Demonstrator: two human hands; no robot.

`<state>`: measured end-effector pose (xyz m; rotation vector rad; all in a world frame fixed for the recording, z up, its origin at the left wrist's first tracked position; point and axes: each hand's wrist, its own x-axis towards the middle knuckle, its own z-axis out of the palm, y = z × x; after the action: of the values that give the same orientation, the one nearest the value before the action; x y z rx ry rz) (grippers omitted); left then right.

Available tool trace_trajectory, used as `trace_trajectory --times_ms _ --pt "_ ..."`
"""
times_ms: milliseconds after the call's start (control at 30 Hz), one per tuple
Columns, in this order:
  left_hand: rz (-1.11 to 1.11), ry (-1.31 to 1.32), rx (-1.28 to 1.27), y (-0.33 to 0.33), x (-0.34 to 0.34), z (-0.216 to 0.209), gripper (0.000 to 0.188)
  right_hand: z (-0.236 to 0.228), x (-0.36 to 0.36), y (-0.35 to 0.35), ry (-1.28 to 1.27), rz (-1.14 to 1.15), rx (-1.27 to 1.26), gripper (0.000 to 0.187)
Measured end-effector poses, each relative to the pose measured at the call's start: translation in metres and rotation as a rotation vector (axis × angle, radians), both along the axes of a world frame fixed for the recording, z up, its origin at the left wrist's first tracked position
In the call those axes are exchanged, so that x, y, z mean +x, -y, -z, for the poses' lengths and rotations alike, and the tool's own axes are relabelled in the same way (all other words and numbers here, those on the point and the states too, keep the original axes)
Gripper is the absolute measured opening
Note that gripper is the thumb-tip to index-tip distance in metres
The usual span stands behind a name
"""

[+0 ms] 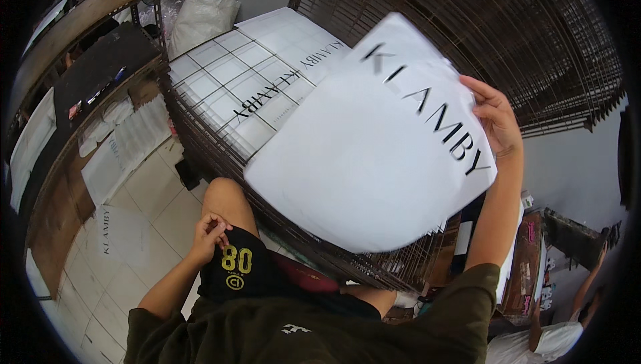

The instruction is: The person repeatedly picks up white printed sheets from a table and stacks them onto a wire drying rack. A coworker operates a screen printing press in the background.

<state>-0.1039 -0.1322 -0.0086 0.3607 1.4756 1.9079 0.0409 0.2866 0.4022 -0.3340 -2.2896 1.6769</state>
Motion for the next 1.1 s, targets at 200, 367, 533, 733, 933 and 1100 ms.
trace_trajectory --times_ms 200,367,533,733,933,1100 --pt "0.036 0.024 0.053 -0.002 -0.005 0.001 0.015 0.138 0.010 -0.139 -0.251 0.403 -0.183 0.060" --pt "0.127 0.119 0.069 -0.009 -0.012 0.004 0.013 0.272 0.005 -0.202 -0.324 0.611 -0.297 0.057" --pt "0.147 0.119 0.079 -0.011 -0.011 0.014 0.016 0.320 -0.020 -0.215 -0.283 0.790 -0.368 0.056" --pt "0.137 0.150 0.089 -0.013 -0.013 0.010 0.017 0.318 -0.032 -0.218 -0.268 0.787 -0.385 0.060" --pt "0.162 0.159 0.070 -0.011 -0.018 0.011 0.013 0.324 -0.031 -0.244 -0.235 0.804 -0.336 0.059" --pt "0.158 0.172 0.075 -0.011 -0.017 0.011 0.014 0.325 -0.039 -0.250 -0.231 0.837 -0.310 0.058"
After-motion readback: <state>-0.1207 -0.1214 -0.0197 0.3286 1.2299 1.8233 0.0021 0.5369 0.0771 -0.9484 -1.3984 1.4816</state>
